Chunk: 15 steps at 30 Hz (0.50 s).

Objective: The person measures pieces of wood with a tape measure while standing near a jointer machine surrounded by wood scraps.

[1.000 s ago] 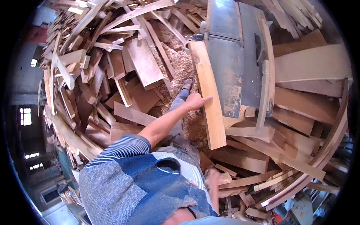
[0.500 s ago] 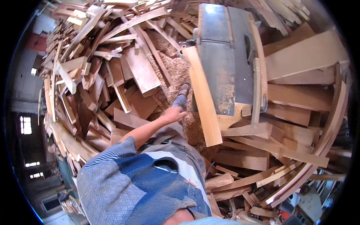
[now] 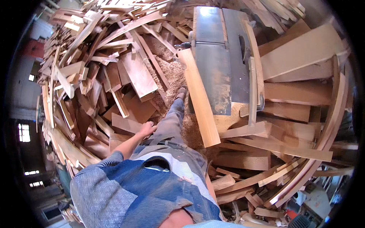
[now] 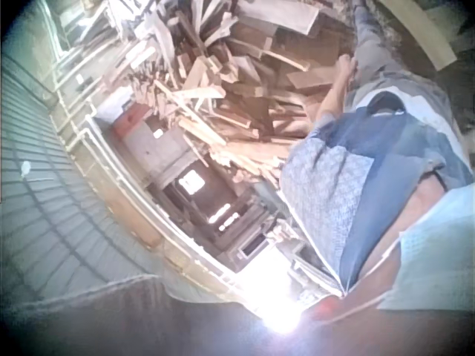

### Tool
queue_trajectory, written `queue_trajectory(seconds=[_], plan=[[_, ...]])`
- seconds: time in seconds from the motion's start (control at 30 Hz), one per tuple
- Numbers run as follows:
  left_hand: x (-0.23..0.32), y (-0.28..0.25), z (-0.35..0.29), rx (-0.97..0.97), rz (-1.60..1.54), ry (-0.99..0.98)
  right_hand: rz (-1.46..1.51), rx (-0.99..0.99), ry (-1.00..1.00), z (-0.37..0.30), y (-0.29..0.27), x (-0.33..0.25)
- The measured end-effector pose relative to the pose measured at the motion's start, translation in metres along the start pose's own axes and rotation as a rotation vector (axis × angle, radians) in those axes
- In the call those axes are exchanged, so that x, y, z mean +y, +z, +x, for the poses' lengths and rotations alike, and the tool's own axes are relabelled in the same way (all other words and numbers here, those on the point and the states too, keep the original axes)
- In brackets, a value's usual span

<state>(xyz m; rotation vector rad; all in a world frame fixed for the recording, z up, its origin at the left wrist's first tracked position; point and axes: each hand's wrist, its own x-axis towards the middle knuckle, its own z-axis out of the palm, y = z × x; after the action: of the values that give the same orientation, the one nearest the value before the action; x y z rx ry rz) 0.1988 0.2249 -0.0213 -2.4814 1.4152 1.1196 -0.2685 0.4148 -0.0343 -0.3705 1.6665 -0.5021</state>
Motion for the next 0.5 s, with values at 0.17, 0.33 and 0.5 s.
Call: queue_trajectory(seconds=[0.17, 0.33, 0.5], plan=[[0.079, -0.011, 0.026, 0.12, -0.036, 0.26, 0.002, -0.019, -0.016, -0.009, -0.015, 0.005], [0.179, 0.005, 0.076, 0.247, -0.241, 0.432, 0.031, -0.022, -0.017, -0.02, -0.025, 0.004], [0.28, 0.005, 0.088, 0.378, -0.232, 0.106, 0.083, -0.002, -0.022, -0.034, -0.035, 0.007]])
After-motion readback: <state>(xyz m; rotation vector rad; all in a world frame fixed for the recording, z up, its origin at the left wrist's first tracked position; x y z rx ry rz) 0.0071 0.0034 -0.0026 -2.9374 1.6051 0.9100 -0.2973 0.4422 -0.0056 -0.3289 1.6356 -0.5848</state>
